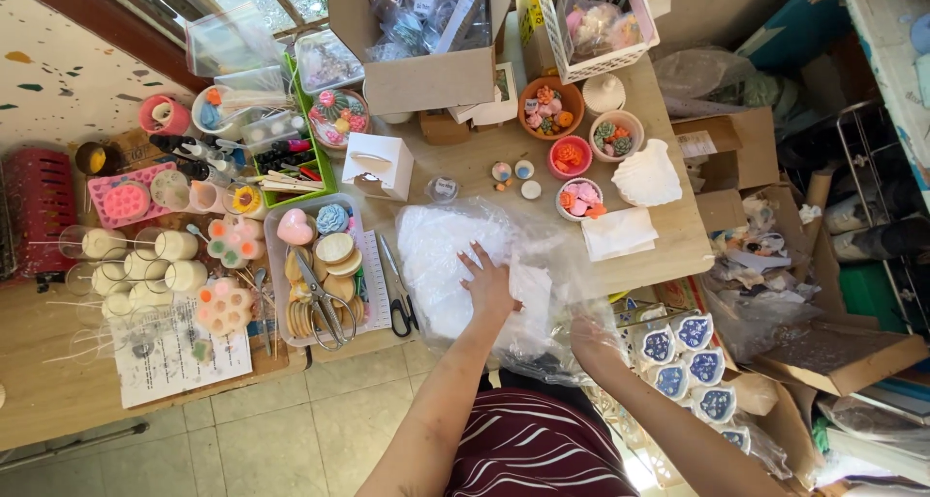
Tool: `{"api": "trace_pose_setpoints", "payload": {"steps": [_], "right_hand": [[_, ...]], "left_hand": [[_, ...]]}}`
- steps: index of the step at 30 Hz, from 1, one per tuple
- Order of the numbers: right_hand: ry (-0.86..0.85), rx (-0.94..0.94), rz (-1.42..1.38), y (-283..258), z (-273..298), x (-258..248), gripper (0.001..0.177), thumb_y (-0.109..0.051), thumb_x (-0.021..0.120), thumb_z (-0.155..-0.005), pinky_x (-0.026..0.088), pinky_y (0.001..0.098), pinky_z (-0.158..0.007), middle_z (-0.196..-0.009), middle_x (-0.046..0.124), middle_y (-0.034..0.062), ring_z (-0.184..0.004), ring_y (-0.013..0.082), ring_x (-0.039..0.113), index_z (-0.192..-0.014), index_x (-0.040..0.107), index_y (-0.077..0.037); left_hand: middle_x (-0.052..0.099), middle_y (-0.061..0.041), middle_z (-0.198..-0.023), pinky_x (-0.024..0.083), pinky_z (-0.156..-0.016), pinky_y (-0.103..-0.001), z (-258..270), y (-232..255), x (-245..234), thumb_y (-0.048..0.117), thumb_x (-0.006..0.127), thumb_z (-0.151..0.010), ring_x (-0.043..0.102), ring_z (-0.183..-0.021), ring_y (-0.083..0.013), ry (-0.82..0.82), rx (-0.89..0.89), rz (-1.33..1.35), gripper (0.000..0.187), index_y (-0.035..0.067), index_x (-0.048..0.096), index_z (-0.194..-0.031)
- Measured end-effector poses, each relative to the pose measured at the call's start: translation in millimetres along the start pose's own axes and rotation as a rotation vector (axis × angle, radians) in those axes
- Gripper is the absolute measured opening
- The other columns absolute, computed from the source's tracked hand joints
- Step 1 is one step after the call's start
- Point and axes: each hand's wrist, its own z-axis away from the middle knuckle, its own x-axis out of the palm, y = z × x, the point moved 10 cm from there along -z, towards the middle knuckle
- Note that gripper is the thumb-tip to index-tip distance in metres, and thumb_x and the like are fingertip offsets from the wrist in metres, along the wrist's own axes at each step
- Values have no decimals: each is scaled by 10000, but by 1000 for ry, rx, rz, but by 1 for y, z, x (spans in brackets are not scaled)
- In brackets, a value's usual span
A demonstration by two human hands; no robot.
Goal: Preparing wax and other materials on a workbench for candle making.
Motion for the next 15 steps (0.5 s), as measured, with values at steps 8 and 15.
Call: {"api": "trace_pose_setpoints", "payload": {"steps": [8, 15], "right_hand": [[-224, 301, -17, -88, 52, -161, 383, -248, 440, -984, 534, 457, -966, -1055, 778, 241, -1062, 348, 735, -1115, 717, -19], [-109, 27, 280, -142, 34, -206, 270, -111, 539, -863, 568, 493, -917, -1061, 729, 269, -1039, 403, 723, -995, 753, -12]], "left_hand": [[6, -364, -1642, 524, -942, -690, -10, 4, 9, 461, 998, -551, 67, -1464, -684, -15, -7, -118, 1226, 321, 320, -1564], [46, -381, -1615, 538, -905, -693, -6, 5, -2, 399, 1018, -521, 103, -1441, -679, 39, -7, -47, 1347, 359, 219, -1605]]}}
